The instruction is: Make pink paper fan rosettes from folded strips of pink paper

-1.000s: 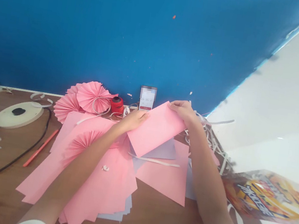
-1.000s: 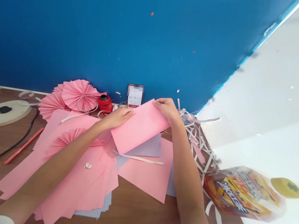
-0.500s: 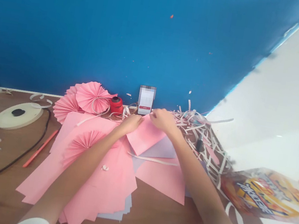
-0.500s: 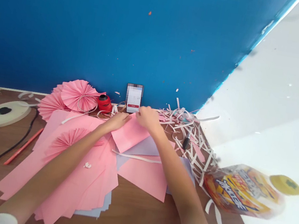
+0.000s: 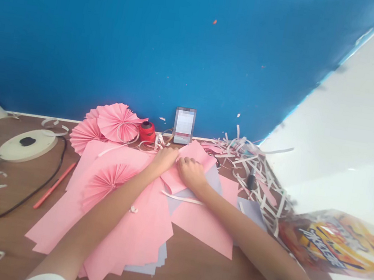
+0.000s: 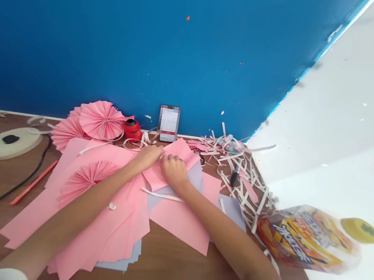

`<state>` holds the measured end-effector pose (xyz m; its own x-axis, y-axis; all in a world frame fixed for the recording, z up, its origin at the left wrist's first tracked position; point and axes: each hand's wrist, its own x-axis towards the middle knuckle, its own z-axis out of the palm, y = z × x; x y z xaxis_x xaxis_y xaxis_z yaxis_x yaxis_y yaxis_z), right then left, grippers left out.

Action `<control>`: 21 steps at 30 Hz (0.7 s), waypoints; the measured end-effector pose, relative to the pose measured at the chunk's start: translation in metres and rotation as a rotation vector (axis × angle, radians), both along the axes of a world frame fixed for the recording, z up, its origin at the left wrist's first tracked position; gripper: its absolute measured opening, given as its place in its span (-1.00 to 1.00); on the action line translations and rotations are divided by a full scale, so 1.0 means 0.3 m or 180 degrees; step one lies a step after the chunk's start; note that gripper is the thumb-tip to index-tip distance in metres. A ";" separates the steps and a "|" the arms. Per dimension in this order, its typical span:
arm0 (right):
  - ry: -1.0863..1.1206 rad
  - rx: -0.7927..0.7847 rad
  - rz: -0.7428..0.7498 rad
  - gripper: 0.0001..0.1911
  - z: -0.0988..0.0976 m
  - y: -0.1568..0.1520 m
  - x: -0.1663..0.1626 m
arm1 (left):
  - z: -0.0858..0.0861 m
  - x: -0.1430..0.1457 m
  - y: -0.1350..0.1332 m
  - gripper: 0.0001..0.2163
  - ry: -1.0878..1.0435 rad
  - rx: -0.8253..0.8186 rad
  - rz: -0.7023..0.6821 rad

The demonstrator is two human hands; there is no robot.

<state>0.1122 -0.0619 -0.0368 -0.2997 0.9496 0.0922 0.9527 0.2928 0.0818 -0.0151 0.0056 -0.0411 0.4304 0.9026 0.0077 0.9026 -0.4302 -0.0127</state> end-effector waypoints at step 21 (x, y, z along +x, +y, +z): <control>0.1889 -0.0613 0.0024 -0.60 0.182 -0.008 0.106 | 0.269 -0.183 0.061 -0.58 -0.1376 0.0091 -0.0136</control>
